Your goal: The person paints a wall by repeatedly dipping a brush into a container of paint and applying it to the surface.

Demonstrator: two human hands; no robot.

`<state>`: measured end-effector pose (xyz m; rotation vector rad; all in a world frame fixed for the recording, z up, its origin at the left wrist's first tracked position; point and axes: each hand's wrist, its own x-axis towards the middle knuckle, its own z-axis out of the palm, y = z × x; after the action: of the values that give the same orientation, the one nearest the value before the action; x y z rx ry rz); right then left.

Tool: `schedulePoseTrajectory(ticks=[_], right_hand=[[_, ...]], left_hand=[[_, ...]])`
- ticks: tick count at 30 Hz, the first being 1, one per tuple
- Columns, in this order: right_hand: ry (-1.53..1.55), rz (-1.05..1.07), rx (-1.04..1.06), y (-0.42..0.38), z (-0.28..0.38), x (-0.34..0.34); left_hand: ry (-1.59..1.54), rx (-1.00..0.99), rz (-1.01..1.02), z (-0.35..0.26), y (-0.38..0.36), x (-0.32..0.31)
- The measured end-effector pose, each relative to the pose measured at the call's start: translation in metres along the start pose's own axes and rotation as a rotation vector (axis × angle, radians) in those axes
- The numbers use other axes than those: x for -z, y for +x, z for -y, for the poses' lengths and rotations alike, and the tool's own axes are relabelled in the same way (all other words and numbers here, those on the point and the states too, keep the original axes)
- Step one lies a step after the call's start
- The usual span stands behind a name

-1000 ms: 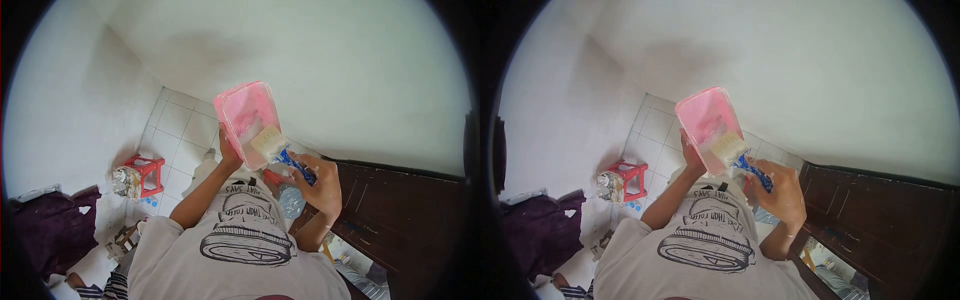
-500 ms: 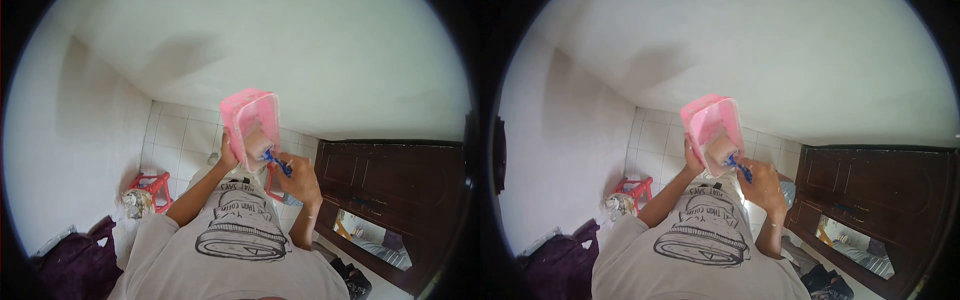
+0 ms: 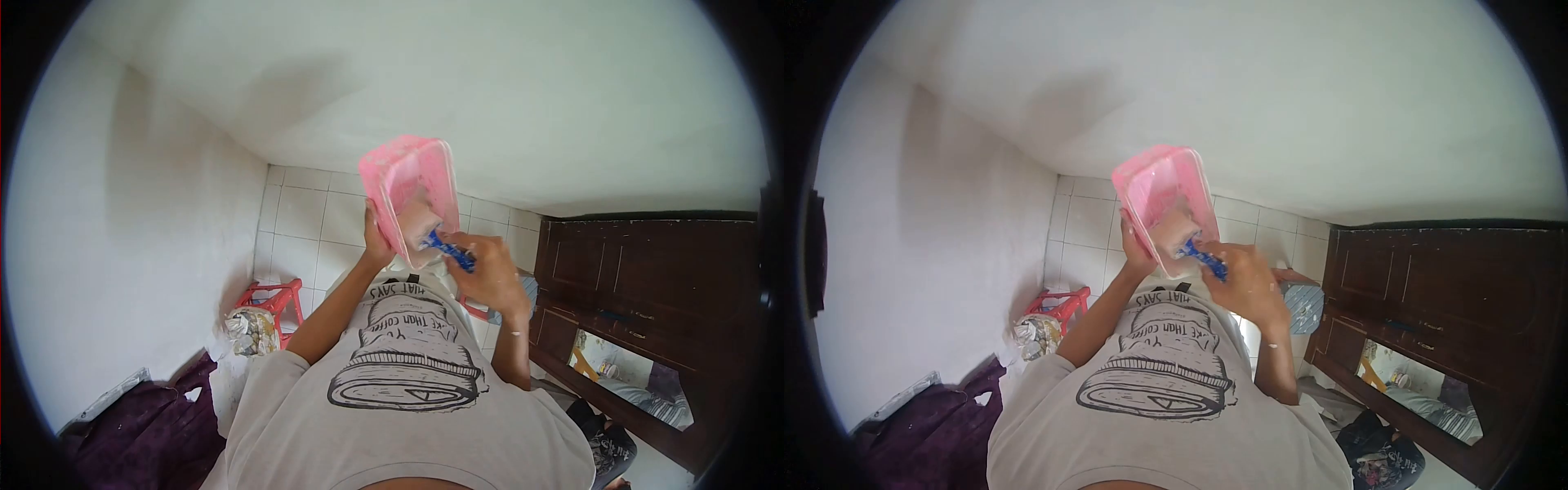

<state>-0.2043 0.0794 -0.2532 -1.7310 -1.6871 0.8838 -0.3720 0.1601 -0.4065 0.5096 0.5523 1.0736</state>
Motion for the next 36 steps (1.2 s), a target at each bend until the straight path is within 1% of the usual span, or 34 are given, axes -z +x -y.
schedulePoseTrajectory(ticks=[2,4,5,7,8,10,11,13,14,15,17,19,20,22,23,25,27,28,29,30,32,33,35,36], right_hand=[[-0.025,0.015,0.033,0.001,-0.001,0.0],[-0.053,0.074,-0.077,0.001,0.013,0.007],[-0.051,0.076,-0.076,0.001,0.013,0.007],[0.013,-0.01,-0.038,-0.004,0.011,0.007],[0.017,-0.012,-0.036,-0.005,0.01,0.006],[0.035,0.015,-0.055,-0.006,0.001,0.013],[0.037,0.006,-0.054,-0.005,-0.001,0.014],[-0.037,0.012,-0.043,-0.008,-0.001,0.014],[-0.04,-0.003,-0.037,-0.008,-0.002,0.018],[0.003,-0.004,-0.014,-0.009,-0.002,0.023],[0.034,-0.02,0.017,-0.013,-0.005,0.028],[0.39,-0.021,-0.104,-0.021,-0.022,0.036],[0.382,-0.031,-0.101,-0.026,-0.033,0.043],[0.886,-0.011,-0.098,-0.035,-0.057,0.058],[0.878,-0.026,-0.092,-0.04,-0.069,0.065],[1.137,-0.094,-0.038,-0.053,-0.095,0.086],[1.132,-0.168,-0.027,-0.065,-0.113,0.109],[1.155,-0.208,-0.059,-0.07,-0.124,0.119],[1.177,-0.251,-0.085,-0.074,-0.136,0.129],[1.14,-0.284,-0.084,-0.068,-0.125,0.109],[1.124,-0.367,-0.053,-0.071,-0.134,0.121],[1.101,-0.399,-0.059,-0.068,-0.128,0.114],[1.096,-0.437,-0.04,-0.07,-0.129,0.116],[1.052,-0.431,-0.084,-0.068,-0.127,0.118]], left_hand=[[-0.019,0.022,0.008,0.005,0.002,-0.003],[-0.159,0.04,0.089,0.0,0.006,0.003],[-0.157,0.038,0.087,0.0,0.008,0.004],[-0.172,-0.01,0.053,-0.003,0.007,0.003],[-0.168,-0.011,0.054,-0.003,0.004,0.0],[-0.007,-0.004,0.011,0.003,0.002,-0.022],[-0.002,-0.003,0.019,0.009,0.006,-0.023],[-0.159,0.073,-0.03,0.022,0.011,-0.017],[-0.242,0.059,0.069,0.023,0.014,-0.011],[-0.24,0.057,0.085,0.024,0.017,-0.007],[-0.244,-0.046,0.026,0.031,0.024,-0.002],[-0.232,-0.069,0.053,0.031,0.03,-0.023],[-0.245,-0.066,0.027,0.036,0.031,-0.039],[-0.263,-0.062,0.022,0.051,0.038,-0.062],[-0.232,-0.076,0.024,0.061,0.042,-0.071],[-0.188,-0.079,0.052,0.087,0.046,-0.091],[-0.174,-0.035,-0.015,0.113,0.051,-0.101],[-0.164,-0.026,0.03,0.124,0.052,-0.103],[-0.144,-0.024,0.032,0.136,0.054,-0.105],[-0.151,-0.029,0.031,0.124,0.05,-0.081],[-0.049,-0.167,-0.092,0.122,0.039,-0.108],[-0.053,-0.171,-0.056,0.115,0.037,-0.092],[-0.109,-0.195,-0.089,0.11,0.038,-0.061],[-0.107,-0.202,-0.067,0.103,0.033,-0.051]])
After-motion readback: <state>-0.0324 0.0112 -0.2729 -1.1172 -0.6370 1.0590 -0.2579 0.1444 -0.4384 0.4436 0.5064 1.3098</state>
